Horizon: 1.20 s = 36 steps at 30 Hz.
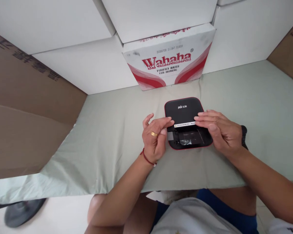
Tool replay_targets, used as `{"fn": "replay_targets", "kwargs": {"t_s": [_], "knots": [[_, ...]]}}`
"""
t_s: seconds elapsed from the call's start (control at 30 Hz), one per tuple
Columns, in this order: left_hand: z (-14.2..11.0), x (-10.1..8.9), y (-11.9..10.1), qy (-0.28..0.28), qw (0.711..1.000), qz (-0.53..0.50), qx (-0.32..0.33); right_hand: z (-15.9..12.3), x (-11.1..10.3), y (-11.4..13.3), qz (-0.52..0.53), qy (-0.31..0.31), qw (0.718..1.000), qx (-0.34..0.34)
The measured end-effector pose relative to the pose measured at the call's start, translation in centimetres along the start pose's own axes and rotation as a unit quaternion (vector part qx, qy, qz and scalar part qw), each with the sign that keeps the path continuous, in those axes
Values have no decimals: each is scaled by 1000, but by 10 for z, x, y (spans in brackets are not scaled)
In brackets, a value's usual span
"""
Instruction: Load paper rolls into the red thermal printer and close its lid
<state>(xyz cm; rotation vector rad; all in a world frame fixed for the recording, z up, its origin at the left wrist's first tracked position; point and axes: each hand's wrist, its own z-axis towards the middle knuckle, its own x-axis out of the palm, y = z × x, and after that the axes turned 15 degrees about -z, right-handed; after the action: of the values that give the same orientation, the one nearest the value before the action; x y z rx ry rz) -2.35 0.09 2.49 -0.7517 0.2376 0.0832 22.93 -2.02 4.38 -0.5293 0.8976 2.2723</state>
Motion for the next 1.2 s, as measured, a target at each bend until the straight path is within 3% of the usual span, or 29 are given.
{"fn": "replay_targets", "kwargs": {"t_s": [0.2, 0.3, 0.5, 0.67, 0.8, 0.97, 1.2], "knots": [[2, -3, 0, 25, 999, 33, 25, 2, 2, 4, -10, -10, 1000, 4], [-1, -1, 7, 27, 1000, -9, 12, 1, 2, 4, -6, -6, 1000, 2], [-8, 8, 29, -20, 973, -213, -92, -16, -2, 4, -35, -6, 996, -79], [-7, 8, 33, 20, 941, -271, -203, -24, -3, 6, -69, -46, 988, -131], [-7, 7, 33, 48, 909, -324, -257, -21, -4, 8, -54, -53, 984, -160], [-8, 9, 38, 51, 890, -362, -272, -18, -6, 10, -57, -42, 984, -166], [-11, 13, 47, 60, 893, -363, -260, -20, -4, 5, -85, -31, 983, -161]]}}
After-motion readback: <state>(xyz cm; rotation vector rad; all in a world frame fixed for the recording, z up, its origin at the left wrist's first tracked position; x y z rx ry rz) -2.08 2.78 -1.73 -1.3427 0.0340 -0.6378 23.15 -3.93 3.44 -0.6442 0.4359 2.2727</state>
